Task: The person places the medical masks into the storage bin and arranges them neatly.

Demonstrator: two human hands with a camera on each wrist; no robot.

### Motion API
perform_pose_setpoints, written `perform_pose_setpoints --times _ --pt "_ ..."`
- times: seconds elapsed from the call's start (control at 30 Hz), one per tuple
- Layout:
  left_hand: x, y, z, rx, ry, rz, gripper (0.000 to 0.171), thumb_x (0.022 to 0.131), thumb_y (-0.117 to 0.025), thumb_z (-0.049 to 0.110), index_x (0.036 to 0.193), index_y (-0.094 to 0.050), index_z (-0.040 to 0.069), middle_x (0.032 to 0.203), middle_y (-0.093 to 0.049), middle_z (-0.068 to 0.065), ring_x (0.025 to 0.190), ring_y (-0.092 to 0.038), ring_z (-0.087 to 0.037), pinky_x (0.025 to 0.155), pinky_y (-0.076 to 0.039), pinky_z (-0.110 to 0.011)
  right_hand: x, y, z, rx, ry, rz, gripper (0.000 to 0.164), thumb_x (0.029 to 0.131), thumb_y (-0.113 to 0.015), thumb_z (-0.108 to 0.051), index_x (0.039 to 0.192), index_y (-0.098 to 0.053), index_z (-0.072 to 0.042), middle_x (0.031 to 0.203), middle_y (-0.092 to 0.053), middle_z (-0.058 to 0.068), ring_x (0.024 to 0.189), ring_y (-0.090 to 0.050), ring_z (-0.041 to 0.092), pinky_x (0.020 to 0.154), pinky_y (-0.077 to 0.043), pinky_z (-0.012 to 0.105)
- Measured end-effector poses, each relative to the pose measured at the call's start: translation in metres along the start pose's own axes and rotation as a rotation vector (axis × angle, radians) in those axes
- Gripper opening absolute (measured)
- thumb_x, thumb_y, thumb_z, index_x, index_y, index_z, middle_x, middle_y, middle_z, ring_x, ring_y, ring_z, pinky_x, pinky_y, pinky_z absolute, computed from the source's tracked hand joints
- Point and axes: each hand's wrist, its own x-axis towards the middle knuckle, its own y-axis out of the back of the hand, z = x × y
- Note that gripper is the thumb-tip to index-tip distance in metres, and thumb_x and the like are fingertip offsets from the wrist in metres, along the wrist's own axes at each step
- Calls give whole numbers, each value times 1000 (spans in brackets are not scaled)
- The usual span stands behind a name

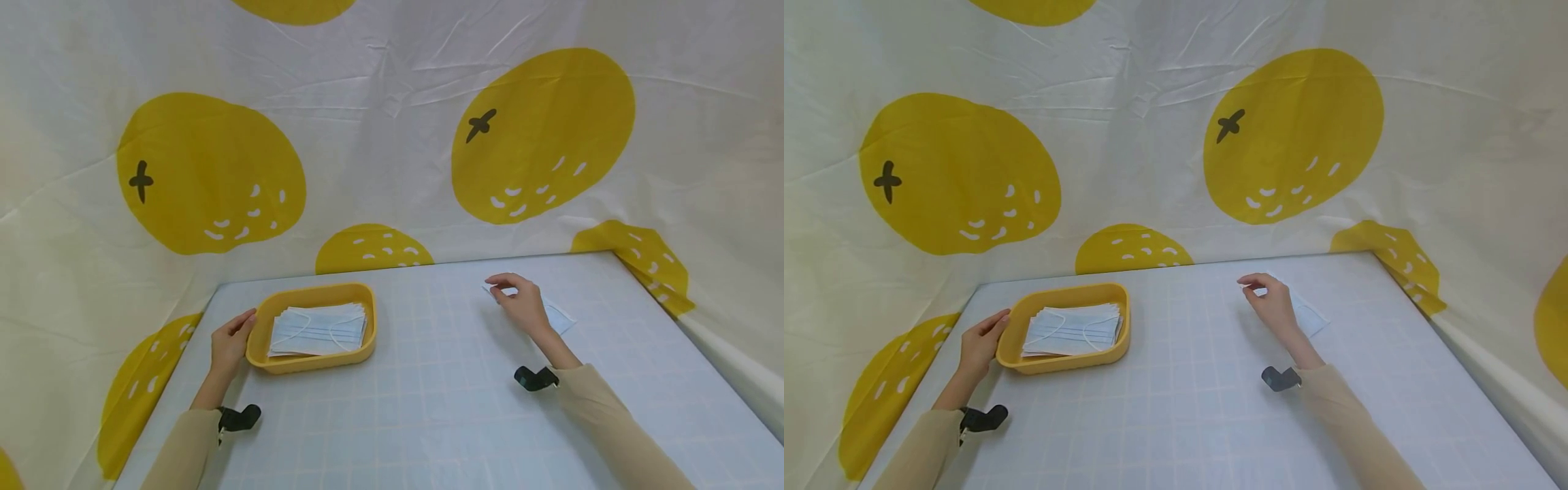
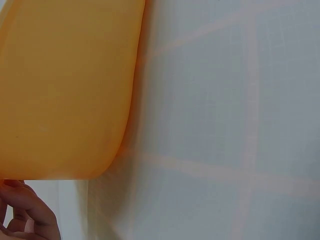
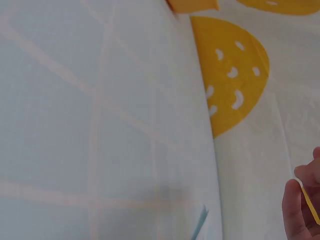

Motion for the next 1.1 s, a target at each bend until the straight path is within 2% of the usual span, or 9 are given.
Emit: perform_pose_setpoints --times 0.3,0.4,0.47,0.53,0.67,0.77,0.83,0.97,1.1 --pt "2 0 0 7 24 3 51 98 -50 43 136 -55 9 137 -53 -13 90 -48 5 68 -43 -2 0 25 13 -52 -83 33 19 93 -61 -7 111 -68 -3 110 -68 17 91 -61 28 64 -45 4" --pt "2 -1 -1 10 30 7 50 98 -50 42 136 -55 9 137 -53 -14 91 -48 2 67 -43 -2 -1 33 21 -36 -99 30 21 93 -61 -8 112 -66 -1 111 -67 20 93 -60 31 63 -47 7" --pt "3 -2 -2 7 37 7 50 98 -49 42 136 -55 10 137 -53 -13 92 -49 0 66 -44 -3 1 34 40 -37 -117 45 22 93 -62 -14 113 -67 -5 111 -67 18 92 -60 28 57 -48 11" --pt "4 -3 -3 7 37 3 51 98 -49 43 136 -54 10 138 -52 -13 94 -49 -2 67 -44 -2 4 34 68 -55 -126 62 24 93 -63 -23 113 -68 -10 111 -67 13 90 -59 22 55 -49 13" --pt "4 -3 -4 8 36 -3 50 99 -48 43 137 -54 11 139 -52 -13 97 -50 -5 67 -44 -2 8 33 119 -113 -138 98 28 92 -62 -39 113 -67 -21 110 -67 1 88 -57 12 58 -49 11" --pt "4 -2 -3 8 32 -2 50 98 -48 43 137 -54 11 139 -52 -13 98 -51 -5 68 -44 -2 6 37 134 -118 -134 102 32 92 -60 -45 113 -66 -22 111 -67 0 89 -58 14 60 -51 12" --pt "4 -2 -3 8 31 1 50 98 -48 43 137 -54 11 139 -52 -12 99 -51 -5 68 -43 -1 4 40 136 -116 -136 99 33 92 -59 -46 114 -66 -22 110 -67 2 90 -58 17 60 -51 12" --pt "3 -2 -2 5 37 3 51 98 -48 43 137 -54 11 140 -52 -13 104 -51 -8 69 -42 0 -2 48 130 -143 -152 90 27 92 -62 -36 114 -66 -19 109 -68 6 88 -57 19 61 -48 11" --pt "4 -3 -2 0 49 0 51 99 -48 43 138 -53 11 141 -51 -13 107 -51 -12 68 -42 0 -8 59 107 -163 -204 70 27 91 -66 -26 115 -65 -14 111 -67 11 86 -55 20 59 -46 13"
